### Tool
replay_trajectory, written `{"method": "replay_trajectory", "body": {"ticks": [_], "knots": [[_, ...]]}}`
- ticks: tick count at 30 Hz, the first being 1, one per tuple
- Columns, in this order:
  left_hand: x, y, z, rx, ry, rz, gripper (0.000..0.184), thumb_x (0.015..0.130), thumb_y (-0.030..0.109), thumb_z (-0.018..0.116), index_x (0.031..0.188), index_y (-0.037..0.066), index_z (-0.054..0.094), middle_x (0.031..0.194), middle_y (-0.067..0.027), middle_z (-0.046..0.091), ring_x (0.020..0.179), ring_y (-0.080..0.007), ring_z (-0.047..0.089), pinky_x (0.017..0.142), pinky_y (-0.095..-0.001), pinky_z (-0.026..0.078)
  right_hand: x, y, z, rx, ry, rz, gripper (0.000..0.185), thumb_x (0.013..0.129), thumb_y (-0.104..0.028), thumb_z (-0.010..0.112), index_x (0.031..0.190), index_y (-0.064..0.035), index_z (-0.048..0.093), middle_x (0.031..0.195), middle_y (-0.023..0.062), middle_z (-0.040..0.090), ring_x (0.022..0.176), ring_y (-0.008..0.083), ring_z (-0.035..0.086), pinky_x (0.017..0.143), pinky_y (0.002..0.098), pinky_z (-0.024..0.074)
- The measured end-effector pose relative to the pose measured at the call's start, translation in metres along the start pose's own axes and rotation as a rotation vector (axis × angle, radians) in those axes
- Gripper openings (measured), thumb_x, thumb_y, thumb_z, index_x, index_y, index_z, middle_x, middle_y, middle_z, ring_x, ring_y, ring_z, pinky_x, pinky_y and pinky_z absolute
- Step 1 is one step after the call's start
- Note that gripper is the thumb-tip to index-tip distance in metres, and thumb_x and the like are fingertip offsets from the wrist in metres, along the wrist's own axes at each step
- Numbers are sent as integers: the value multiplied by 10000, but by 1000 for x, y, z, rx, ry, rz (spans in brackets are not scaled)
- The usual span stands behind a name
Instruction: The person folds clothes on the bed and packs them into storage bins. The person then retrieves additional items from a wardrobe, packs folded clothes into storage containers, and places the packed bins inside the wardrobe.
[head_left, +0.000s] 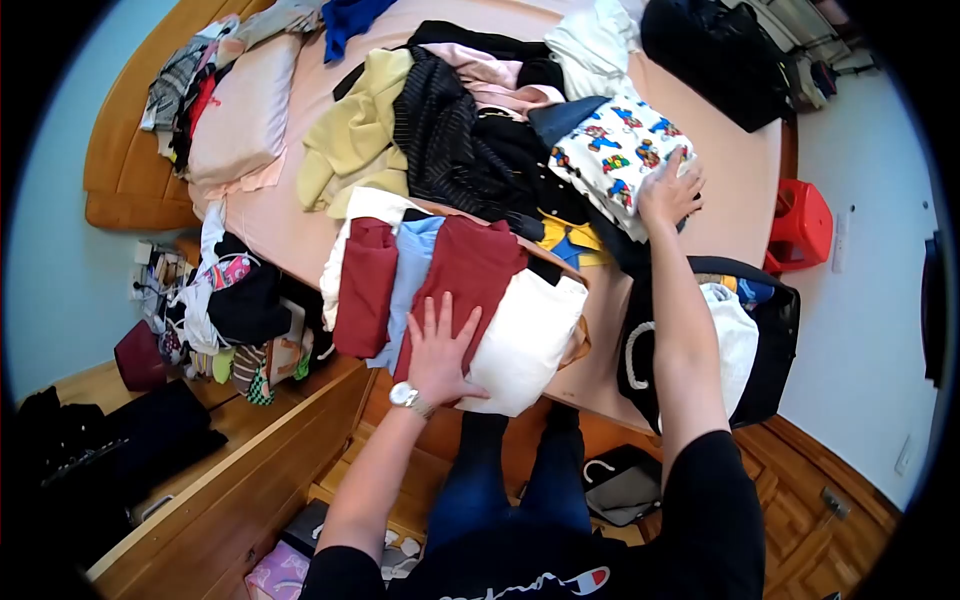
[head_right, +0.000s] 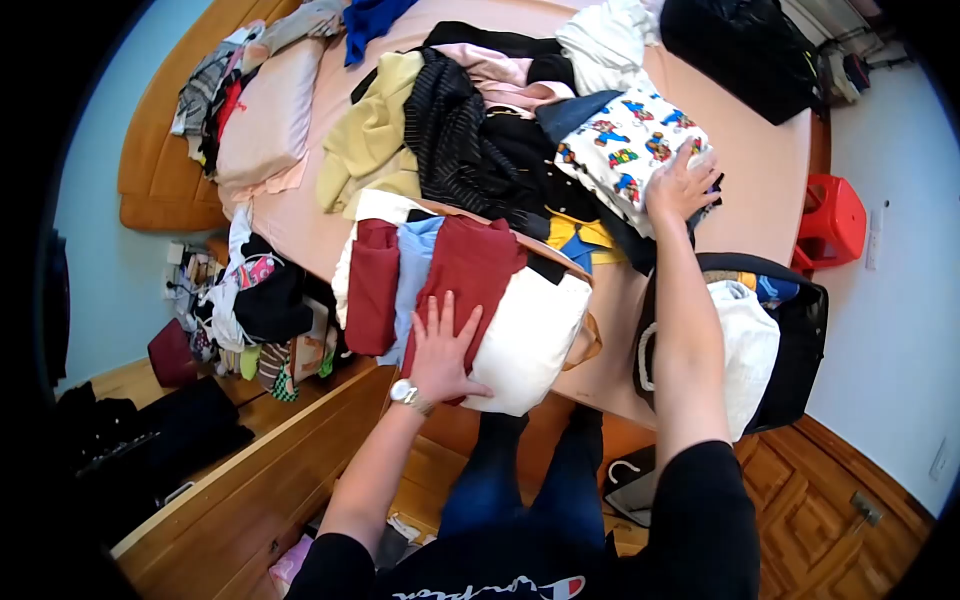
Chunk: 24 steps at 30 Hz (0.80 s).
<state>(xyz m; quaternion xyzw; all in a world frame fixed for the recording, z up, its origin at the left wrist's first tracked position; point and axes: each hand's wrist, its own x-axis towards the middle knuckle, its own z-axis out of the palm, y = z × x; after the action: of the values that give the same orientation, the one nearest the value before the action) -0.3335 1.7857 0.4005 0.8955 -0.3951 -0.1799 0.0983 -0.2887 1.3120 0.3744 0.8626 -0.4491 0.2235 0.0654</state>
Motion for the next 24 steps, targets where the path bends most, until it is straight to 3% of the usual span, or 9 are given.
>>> {"method": "replay_trajectory", "body": {"ticks": [2,6,10,13,16,17,18,21,24], "knots": [[8,-5,6,57,-87,-16,1459,436,700,917,1644,232,246,1677,-318,79,1526,-567,90,1169,-749,99,-9,-11,-23,-30,10,-393,406,991,-302,586,1384,-221,646,1600,198,371,1479,451,320,1138,722,235],[21,-19,29,149,-169,-42,1475,469,678,919,1663,265,158,1694,-297,2,1545,-543,7,1157,-769,85,-40,-37,-32,-114,-505,-438,928,861,-590,696,1626,-281,271,1641,271,238,1514,531,179,1119,772,202],[21,-32,44,100,-190,-25,1472,479,679,914,1665,267,147,1696,-292,-18,1550,-530,-29,1157,-771,55,-43,-55,-47,-190,-602,-413,932,853,-523,718,1631,-274,270,1669,263,196,1550,497,106,1149,759,148],[7,-26,11,100,-166,31,1487,476,678,917,1666,252,133,1693,-299,-18,1551,-529,-2,1156,-770,92,-73,-47,-66,202,-379,-331,648,971,-421,638,1509,-89,498,1526,296,460,1432,446,423,1166,632,273],[-31,-43,-28,-209,272,78,1036,695,511,876,1543,136,414,1624,-277,252,1488,-490,261,1189,-646,231,-155,-8,-93,931,-468,-14,543,1042,-286,591,1438,73,500,1386,287,595,1240,422,601,1079,436,451],[-49,-53,-32,-312,443,62,921,738,452,870,1499,105,484,1599,-269,318,1463,-483,322,1189,-615,268,-188,3,-115,923,-556,115,581,1042,-277,592,1471,89,452,1444,287,547,1333,390,543,1140,438,392],[-69,-61,-44,-332,619,-63,651,827,345,812,1370,62,592,1499,-227,468,1380,-441,442,1165,-533,344,-231,31,-110,743,-433,-127,606,1043,-248,588,1487,121,403,1501,299,479,1415,389,456,1192,428,325],[-150,-93,-2,-386,750,-494,397,931,226,713,1245,-5,638,1252,-229,659,1206,-422,599,1042,-481,469,-329,55,-143,832,-793,-42,839,986,-318,662,1556,119,228,1542,373,361,1471,480,322,1220,483,272],[-261,-69,39,-616,482,-710,405,940,318,692,1205,12,665,1278,-234,648,1254,-426,568,1075,-527,433,-359,63,-175,370,-768,-720,977,915,-418,731,1551,113,213,1525,397,358,1454,501,327,1202,506,289]]}}
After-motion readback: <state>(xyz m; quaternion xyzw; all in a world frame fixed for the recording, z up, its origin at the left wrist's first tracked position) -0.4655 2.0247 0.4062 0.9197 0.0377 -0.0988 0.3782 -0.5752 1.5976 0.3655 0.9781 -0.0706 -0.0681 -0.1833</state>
